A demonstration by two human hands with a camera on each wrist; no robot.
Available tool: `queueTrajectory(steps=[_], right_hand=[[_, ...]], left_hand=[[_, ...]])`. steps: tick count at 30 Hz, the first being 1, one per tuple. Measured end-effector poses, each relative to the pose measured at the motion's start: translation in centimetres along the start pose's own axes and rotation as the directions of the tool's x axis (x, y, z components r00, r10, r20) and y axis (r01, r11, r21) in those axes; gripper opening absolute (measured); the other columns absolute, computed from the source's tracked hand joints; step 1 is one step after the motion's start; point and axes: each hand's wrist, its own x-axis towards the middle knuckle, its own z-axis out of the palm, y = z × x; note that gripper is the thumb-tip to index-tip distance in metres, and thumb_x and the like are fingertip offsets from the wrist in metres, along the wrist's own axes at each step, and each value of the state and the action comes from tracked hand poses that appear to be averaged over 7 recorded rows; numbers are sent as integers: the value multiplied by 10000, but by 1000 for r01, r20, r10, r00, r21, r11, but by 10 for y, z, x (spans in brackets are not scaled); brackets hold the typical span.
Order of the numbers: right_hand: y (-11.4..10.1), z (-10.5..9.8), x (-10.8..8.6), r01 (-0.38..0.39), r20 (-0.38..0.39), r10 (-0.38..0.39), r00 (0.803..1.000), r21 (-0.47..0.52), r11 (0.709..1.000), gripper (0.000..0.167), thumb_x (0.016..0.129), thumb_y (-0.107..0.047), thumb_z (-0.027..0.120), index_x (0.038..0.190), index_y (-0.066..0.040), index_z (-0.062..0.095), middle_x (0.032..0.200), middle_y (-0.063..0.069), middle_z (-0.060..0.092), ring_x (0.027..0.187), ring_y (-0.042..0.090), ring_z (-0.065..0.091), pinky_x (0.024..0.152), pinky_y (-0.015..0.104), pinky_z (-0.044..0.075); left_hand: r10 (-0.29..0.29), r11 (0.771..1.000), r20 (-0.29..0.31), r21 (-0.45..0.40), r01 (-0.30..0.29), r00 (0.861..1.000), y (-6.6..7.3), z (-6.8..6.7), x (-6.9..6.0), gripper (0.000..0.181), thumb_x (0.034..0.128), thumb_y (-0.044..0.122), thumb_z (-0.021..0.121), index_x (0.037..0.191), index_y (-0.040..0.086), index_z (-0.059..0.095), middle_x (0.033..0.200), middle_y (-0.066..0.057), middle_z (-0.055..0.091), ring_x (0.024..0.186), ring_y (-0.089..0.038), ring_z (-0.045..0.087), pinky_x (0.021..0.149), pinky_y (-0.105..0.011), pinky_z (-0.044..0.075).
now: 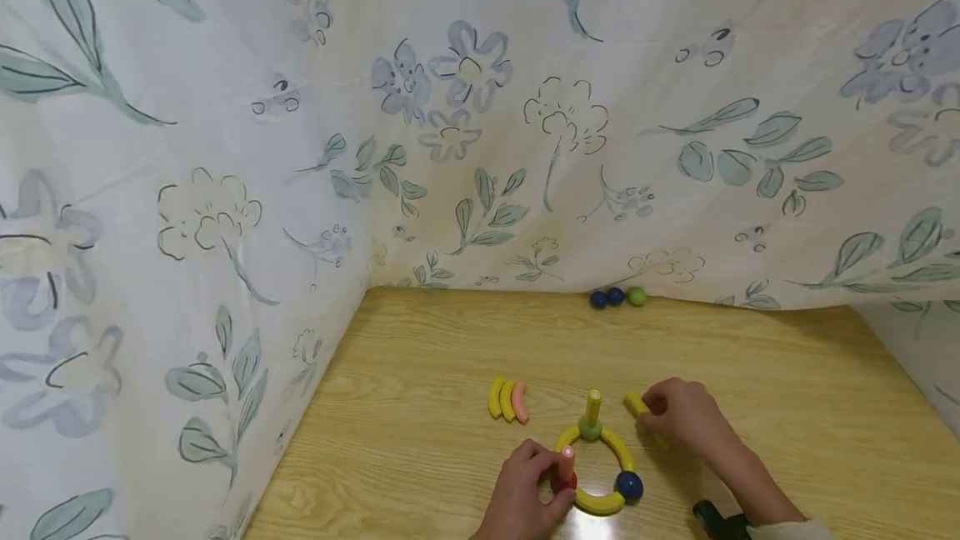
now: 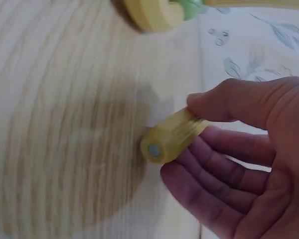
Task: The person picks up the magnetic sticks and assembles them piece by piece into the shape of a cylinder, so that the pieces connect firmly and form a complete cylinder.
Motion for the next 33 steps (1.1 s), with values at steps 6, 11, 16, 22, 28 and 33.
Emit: queueTrajectory(steps=[6, 11, 16, 22, 28, 33], right_hand=[[0, -10, -12, 31, -50, -27, 998, 92, 995, 299, 962, -158, 838, 1193, 24, 786, 1008, 49, 811, 879, 177, 749, 722, 366, 624], [-2, -14, -27, 31, -95, -15, 995, 175, 984, 318, 1007, -222, 811, 1261, -37, 766, 1090, 22, 807, 948, 158, 752, 765, 311, 626], [-10, -9, -43, 53, -169, -8, 986, 266, 962, 327, 1009, -255, 821, 1270, -69, 759, 1139, 27, 804, 1009, 162, 765, 802, 233, 619], [-15, 4, -54, 98, -239, -18, 971, 327, 940, 325, 992, -234, 841, 1261, -70, 761, 1153, 24, 808, 1001, 74, 767, 819, 183, 616], [-18, 17, -62, 115, -274, -13, 962, 357, 927, 293, 972, -210, 860, 1222, -84, 776, 1157, 32, 817, 984, 39, 770, 811, 186, 621], [-18, 26, -66, 160, -332, -33, 943, 363, 918, 257, 939, -143, 884, 1173, -100, 787, 1118, 19, 822, 963, -22, 745, 809, 195, 630]], left_hand=[[2, 999, -24, 32, -1, 1000, 2, 2, 1, 146, 921, 181, 888, 1028, 211, 793, 1005, 153, 595, 909, 55, 538, 791, -176, 479], [-50, 998, -31, 46, 51, 998, 5, 5, 4, 207, 928, 220, 883, 1115, 165, 814, 1010, 153, 573, 900, 59, 509, 794, -187, 473], [-69, 997, -64, 39, 71, 996, 10, 9, 8, 228, 928, 195, 880, 1138, 138, 815, 1002, 139, 559, 867, 56, 498, 766, -174, 473], [-124, 990, -95, 51, 129, 988, 16, 14, 12, 237, 909, 171, 886, 1137, 167, 820, 986, 139, 551, 813, 51, 461, 702, -169, 424], [-145, 985, -134, 75, 156, 980, 20, 19, 16, 169, 900, 181, 889, 1046, 211, 808, 953, 130, 551, 777, 52, 426, 673, -171, 394], [-166, 982, -134, 74, 177, 977, 21, 20, 17, 198, 904, 201, 893, 1084, 191, 812, 963, 133, 543, 774, 44, 427, 666, -186, 398]])
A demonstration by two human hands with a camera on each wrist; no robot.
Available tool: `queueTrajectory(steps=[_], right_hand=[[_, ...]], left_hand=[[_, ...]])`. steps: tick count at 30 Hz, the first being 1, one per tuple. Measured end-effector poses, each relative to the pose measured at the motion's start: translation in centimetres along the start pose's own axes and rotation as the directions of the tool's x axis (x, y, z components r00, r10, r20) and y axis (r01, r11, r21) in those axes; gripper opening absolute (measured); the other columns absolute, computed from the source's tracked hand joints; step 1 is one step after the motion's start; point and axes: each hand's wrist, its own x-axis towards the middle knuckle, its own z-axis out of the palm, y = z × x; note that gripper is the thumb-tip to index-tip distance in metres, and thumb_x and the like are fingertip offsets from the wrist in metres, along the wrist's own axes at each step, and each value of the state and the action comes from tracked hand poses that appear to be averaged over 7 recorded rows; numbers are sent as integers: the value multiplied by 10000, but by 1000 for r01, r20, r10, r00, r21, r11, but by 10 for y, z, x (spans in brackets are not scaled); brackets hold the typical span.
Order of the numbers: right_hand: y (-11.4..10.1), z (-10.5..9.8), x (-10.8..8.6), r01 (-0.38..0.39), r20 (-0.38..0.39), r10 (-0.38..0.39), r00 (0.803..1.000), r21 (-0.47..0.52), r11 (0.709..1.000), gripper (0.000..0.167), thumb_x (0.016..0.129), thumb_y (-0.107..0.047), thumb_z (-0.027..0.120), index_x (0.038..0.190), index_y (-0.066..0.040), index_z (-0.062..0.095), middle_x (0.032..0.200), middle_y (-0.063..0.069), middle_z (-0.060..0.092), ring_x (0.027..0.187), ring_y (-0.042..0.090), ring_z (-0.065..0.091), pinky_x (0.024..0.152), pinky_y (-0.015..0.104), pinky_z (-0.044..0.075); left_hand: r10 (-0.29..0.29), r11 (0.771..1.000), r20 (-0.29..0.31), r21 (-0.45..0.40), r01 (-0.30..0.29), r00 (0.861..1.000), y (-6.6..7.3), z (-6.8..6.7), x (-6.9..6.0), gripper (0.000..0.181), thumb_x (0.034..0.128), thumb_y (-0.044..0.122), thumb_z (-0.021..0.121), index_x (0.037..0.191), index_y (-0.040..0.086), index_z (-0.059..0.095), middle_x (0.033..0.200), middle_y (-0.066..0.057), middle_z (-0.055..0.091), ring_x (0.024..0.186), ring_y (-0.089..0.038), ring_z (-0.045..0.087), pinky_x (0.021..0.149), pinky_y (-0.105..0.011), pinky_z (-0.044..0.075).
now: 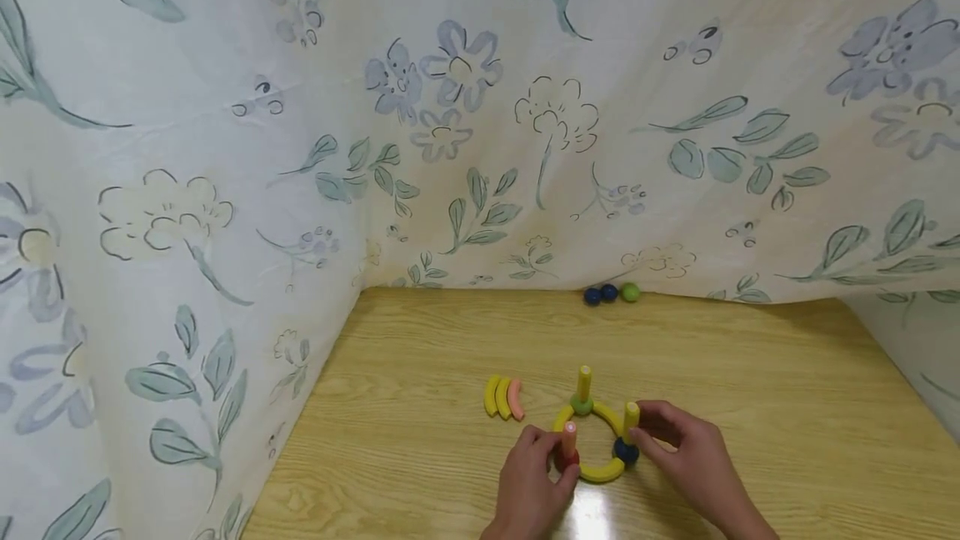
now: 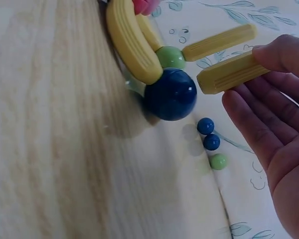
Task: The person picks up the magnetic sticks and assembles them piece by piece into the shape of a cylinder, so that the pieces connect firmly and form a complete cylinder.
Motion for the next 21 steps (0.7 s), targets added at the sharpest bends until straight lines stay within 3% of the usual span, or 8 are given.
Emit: queueTrajectory(steps=[12, 21], right_hand=[[8, 13, -13, 60, -51, -60, 997, -6, 998, 308, 879, -70, 918, 1156, -120, 792, 1066, -21, 827, 956, -28, 735, 806, 235, 646], [13, 21, -19, 82, -90, -84, 992, -28, 996, 344, 826, 2, 933, 1102, -153, 800, 1011, -55, 826, 915, -40, 733, 768, 224, 641]], left_hand=[[14, 1000, -42, 15, -13, 999, -5, 3, -2, 214, 886, 181, 894, 1084, 176, 813, 959, 112, 557, 756, 58, 418, 662, -173, 394], [22, 1000, -23, -16, -23, 999, -9, 1, -2, 234, 907, 186, 892, 1128, 166, 819, 975, 118, 565, 762, 58, 434, 658, -171, 405]])
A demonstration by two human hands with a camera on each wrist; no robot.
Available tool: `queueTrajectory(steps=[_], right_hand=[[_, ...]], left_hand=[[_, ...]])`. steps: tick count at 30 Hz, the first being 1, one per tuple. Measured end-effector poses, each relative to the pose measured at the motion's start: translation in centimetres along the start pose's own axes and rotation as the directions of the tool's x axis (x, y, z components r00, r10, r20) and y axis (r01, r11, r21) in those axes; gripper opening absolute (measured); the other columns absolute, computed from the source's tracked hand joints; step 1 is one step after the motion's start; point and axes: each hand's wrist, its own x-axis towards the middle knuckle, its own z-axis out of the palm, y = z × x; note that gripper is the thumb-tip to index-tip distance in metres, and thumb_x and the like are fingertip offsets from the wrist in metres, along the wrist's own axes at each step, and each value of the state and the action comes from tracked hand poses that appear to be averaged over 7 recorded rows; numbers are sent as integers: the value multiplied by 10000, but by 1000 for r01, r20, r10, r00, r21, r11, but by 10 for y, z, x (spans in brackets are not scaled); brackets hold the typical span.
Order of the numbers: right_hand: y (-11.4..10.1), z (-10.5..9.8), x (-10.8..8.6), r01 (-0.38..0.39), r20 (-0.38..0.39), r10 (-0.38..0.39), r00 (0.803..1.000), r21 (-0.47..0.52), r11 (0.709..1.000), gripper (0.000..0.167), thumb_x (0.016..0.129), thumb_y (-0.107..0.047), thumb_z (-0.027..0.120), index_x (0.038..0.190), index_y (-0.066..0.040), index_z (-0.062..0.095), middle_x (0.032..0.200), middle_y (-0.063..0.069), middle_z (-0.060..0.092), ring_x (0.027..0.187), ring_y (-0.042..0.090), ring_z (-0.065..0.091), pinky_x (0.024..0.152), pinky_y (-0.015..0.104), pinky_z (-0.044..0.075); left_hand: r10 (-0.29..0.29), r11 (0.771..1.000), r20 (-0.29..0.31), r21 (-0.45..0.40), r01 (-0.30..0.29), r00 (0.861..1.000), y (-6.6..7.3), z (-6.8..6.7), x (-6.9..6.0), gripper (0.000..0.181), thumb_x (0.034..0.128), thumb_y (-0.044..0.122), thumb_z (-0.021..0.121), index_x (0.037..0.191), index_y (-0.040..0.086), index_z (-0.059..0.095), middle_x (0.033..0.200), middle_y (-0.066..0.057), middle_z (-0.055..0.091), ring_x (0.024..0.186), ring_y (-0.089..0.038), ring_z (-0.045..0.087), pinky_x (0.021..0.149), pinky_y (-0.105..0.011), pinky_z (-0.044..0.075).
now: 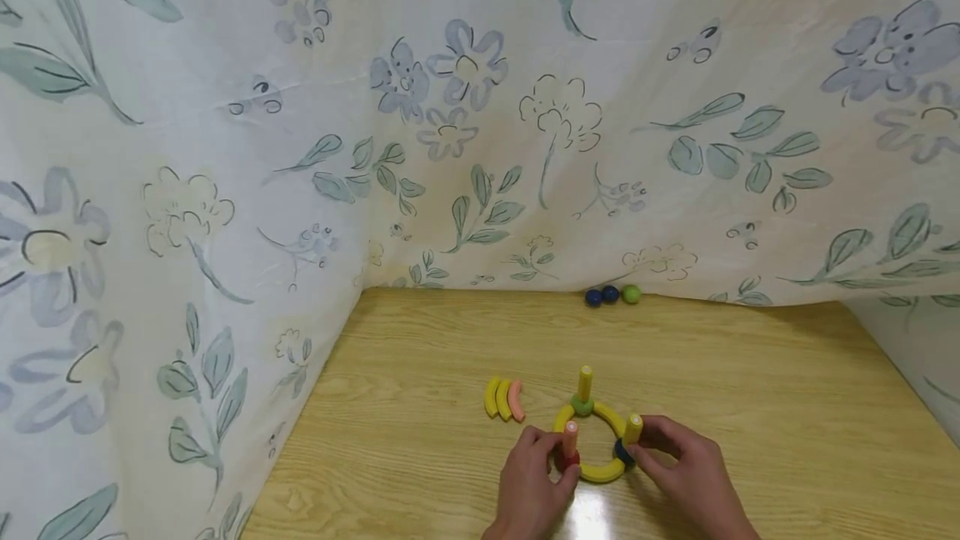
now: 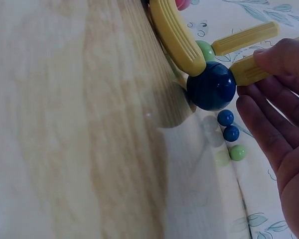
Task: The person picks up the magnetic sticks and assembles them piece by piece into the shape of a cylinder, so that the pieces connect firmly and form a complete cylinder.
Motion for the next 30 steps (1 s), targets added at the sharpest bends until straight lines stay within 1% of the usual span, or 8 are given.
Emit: queueTrajectory(steps=[4, 11, 15, 23, 26, 30], right_hand=[[2, -2, 2, 1, -4, -1, 1000, 0, 1000, 346, 820, 0, 940, 1100, -146, 800, 1010, -59, 824, 911, -35, 735, 762, 220, 639], [1, -6, 6, -28, 2, 28, 1000, -3, 1000, 342, 820, -21, 949, 1090, -172, 802, 998, -64, 824, 899, -47, 724, 751, 245, 646], [2, -8, 8, -25, -3, 25, 1000, -2, 1000, 346, 805, -8, 955, 1078, -157, 802, 993, -46, 826, 894, -44, 725, 748, 246, 647], [2, -7, -1, -51, -4, 51, 999, -34, 998, 378, 794, -42, 974, 1113, -158, 808, 1046, -25, 832, 917, -4, 747, 771, 255, 648], [3, -6, -3, -53, 5, 54, 999, -43, 998, 386, 794, -64, 979, 1120, -179, 806, 1059, -44, 827, 932, -3, 748, 786, 258, 650], [4, -4, -4, -44, 20, 45, 999, -46, 998, 362, 803, -92, 977, 1102, -206, 808, 1056, -82, 814, 939, -19, 737, 781, 260, 651]], left_hand=[[-4, 1000, -4, -2, 4, 1000, 3, 0, 2, 217, 905, 179, 889, 1111, 174, 818, 970, 121, 567, 762, 51, 447, 658, -168, 406], [-9, 1000, -4, 9, 9, 1000, 9, 1, 6, 192, 912, 181, 883, 1089, 204, 810, 971, 131, 569, 768, 42, 457, 670, -165, 409], [-20, 1000, -1, 12, 20, 1000, 12, 1, 8, 191, 917, 188, 880, 1095, 209, 811, 981, 136, 573, 766, 49, 447, 669, -166, 406], [7, 1000, 2, 26, -7, 1000, 13, -1, 6, 172, 915, 183, 880, 1063, 225, 802, 989, 130, 581, 774, 67, 435, 677, -163, 411], [17, 999, -8, 28, -17, 1000, 12, -1, 5, 169, 908, 177, 886, 1042, 231, 798, 982, 127, 582, 773, 65, 437, 673, -165, 411], [10, 999, -3, 34, -10, 1000, 12, -2, 6, 163, 909, 189, 885, 1038, 236, 796, 986, 129, 582, 772, 67, 436, 669, -168, 410]])
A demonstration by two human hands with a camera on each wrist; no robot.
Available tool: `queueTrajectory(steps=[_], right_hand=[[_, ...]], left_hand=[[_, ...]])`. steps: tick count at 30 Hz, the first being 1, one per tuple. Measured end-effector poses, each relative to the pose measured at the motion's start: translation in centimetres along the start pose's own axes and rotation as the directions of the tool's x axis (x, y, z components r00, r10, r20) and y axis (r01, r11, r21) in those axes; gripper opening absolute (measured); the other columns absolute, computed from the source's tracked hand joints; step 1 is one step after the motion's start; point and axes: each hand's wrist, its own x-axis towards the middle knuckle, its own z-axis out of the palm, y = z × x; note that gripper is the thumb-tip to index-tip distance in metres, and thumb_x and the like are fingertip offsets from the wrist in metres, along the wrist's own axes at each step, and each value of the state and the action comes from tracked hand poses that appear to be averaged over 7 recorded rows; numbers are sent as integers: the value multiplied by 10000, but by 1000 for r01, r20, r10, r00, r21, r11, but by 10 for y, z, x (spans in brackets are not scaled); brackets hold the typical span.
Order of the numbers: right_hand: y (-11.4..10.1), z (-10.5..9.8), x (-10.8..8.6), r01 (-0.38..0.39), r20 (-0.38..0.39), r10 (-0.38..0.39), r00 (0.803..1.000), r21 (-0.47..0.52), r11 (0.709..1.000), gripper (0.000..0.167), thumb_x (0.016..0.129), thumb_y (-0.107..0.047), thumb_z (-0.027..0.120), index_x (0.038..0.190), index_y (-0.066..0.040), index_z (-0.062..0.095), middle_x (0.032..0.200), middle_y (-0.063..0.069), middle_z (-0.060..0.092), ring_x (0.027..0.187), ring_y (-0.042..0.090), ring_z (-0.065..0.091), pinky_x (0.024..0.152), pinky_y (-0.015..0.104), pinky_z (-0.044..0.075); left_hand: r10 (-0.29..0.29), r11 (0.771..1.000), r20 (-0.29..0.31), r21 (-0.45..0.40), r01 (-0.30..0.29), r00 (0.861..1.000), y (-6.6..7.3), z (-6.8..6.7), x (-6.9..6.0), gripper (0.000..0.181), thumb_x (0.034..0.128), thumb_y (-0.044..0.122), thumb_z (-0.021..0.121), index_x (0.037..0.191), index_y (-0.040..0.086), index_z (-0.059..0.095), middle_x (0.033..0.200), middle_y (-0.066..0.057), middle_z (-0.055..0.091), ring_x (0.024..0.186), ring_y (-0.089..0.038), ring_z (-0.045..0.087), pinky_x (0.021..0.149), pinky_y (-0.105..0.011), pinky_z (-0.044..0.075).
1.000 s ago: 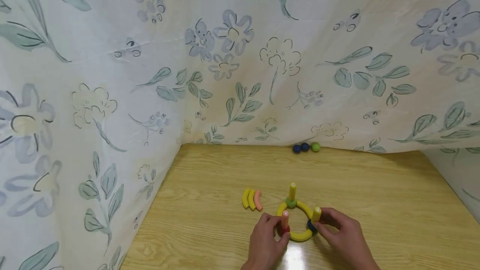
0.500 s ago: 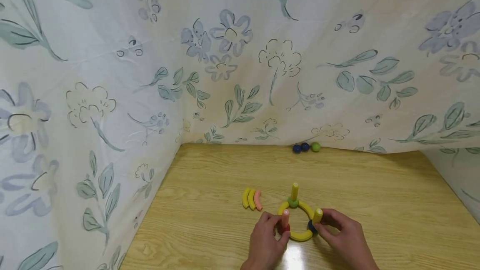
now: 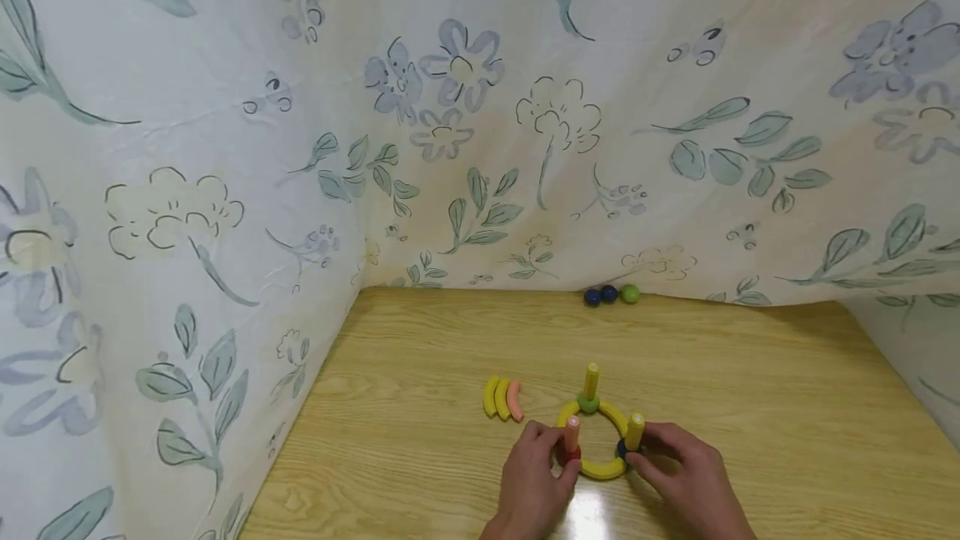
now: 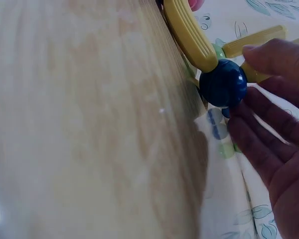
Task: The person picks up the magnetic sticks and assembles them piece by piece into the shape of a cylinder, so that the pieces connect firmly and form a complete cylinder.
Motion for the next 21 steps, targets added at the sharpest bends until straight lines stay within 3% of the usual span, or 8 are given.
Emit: queueTrajectory(steps=[7, 17, 21], right_hand=[[5, 5, -1, 11, -18, -12, 1000, -35, 999, 322, 788, -99, 986, 1011, -254, 814, 1009, -113, 808, 908, -5, 741, 753, 239, 631], [4, 5, 0, -64, 30, 66, 997, -53, 997, 276, 818, -144, 975, 1008, -259, 811, 1012, -124, 793, 899, 16, 742, 756, 247, 629], [4, 3, -1, -86, 35, 89, 995, -62, 994, 279, 814, -149, 979, 1012, -246, 809, 1013, -107, 791, 894, 20, 737, 752, 247, 626]], left_hand=[[-24, 1000, 24, -1, 24, 999, -1, -1, 3, 144, 926, 195, 863, 1047, 229, 792, 1015, 125, 596, 772, 63, 439, 668, -170, 411], [16, 1000, -9, 6, -16, 1000, -1, 0, 4, 163, 917, 171, 868, 1058, 206, 794, 1031, 96, 625, 785, 46, 477, 683, -163, 427], [10, 1000, 4, -10, -10, 1000, 0, 1, 5, 191, 911, 171, 881, 1084, 186, 801, 1028, 88, 631, 785, 41, 486, 682, -168, 431]])
